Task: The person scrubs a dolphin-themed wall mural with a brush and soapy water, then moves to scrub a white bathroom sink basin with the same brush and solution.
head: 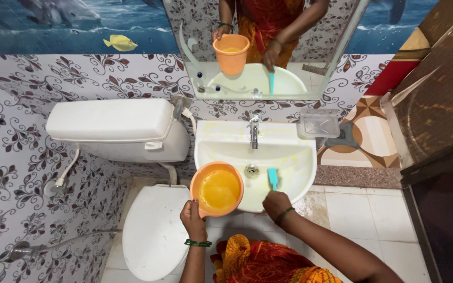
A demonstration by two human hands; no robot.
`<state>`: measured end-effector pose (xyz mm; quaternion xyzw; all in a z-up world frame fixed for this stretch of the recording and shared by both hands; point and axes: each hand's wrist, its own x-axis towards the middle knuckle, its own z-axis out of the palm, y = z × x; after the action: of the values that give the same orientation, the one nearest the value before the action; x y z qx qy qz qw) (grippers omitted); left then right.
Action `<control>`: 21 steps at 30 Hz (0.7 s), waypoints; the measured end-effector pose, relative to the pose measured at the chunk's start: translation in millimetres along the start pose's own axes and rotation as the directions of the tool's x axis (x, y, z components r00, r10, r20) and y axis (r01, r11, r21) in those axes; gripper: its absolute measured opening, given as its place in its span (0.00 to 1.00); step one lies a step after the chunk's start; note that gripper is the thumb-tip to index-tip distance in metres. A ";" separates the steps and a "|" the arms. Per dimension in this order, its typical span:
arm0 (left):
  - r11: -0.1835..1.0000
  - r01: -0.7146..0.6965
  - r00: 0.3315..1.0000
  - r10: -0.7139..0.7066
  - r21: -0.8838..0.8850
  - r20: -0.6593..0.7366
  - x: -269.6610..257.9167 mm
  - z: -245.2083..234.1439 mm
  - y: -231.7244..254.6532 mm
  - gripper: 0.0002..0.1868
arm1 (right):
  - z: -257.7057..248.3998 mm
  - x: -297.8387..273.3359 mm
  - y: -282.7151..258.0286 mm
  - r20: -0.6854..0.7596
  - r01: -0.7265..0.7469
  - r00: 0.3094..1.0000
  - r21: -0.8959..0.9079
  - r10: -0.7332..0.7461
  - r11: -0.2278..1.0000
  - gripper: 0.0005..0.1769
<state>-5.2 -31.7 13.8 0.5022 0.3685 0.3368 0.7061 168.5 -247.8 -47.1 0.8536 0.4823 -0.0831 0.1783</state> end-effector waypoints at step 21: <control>1.000 0.017 0.999 -0.017 0.003 -0.028 -4.4 -2.8 -1.7 0.22 | -40.9 -26.9 -28.8 0.017 0.073 0.997 0.181 -0.078 0.981 0.06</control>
<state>-9.6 -34.6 12.3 0.4953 0.3828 0.3372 0.7031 128.7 -239.8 -7.4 0.8463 0.5027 -0.1433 0.1028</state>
